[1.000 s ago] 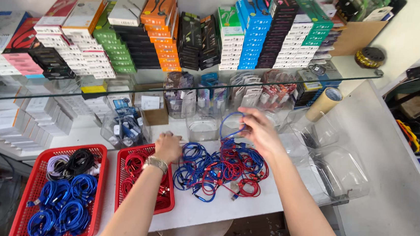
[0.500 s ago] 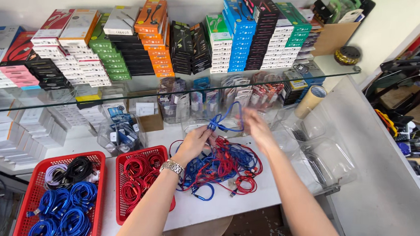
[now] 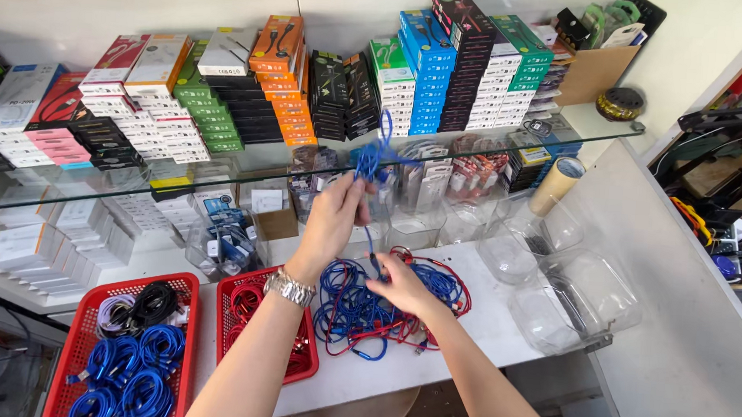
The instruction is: The person sorts tangled red, blue, and black cables on a counter, untangling and coiling each one by hand, then placing them into red baskets. The person handles the cables one at a time, repeatedly picking up, straightening, and coiling them before depositing them into the baskets.
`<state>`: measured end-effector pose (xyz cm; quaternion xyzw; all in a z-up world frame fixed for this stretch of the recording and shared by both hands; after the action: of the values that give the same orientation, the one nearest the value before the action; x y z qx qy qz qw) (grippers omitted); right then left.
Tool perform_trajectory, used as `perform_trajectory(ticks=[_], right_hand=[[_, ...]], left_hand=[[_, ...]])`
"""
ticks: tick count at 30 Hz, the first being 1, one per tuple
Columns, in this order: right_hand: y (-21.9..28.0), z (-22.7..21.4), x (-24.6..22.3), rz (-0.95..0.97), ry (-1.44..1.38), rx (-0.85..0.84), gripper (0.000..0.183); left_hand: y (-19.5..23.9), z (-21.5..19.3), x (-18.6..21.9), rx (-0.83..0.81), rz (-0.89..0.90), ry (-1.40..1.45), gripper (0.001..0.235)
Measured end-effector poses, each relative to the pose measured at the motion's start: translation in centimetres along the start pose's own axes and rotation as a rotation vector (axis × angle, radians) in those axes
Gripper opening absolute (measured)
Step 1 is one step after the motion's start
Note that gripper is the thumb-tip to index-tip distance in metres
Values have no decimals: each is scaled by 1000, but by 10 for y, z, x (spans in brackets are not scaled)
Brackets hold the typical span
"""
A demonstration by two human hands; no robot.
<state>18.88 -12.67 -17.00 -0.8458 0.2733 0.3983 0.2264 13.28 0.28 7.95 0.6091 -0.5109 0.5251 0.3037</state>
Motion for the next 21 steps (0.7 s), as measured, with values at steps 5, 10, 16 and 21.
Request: perform_trajectory(ticks=[5,10,16,21], right_hand=[[-40,-5,-47,74,-475,-50,32],[-13,-2,-98,123,-766,-263,37],[18,-26,-106,247,-737,-111,53],[11,-56,-89,270,-665,317,56]], left_hand=[[-18,-32,-1,117,23,208,34],[-32,-65,-52,198,-85,216,34],[9,-16,-112,-133,-194,73,31],[61,19,-113,-207,-214,-159,23]])
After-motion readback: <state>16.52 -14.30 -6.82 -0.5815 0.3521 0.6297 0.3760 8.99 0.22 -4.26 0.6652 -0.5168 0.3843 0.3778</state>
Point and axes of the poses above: each hand's wrist, its own y-axis away from the middle knuckle, its own z-axis out of the palm, x = y × z, the point moved 9 cm from there along -y, towards the middle knuckle, and after that the axes turned 11 degrees about -z, right-handed, at the moved point
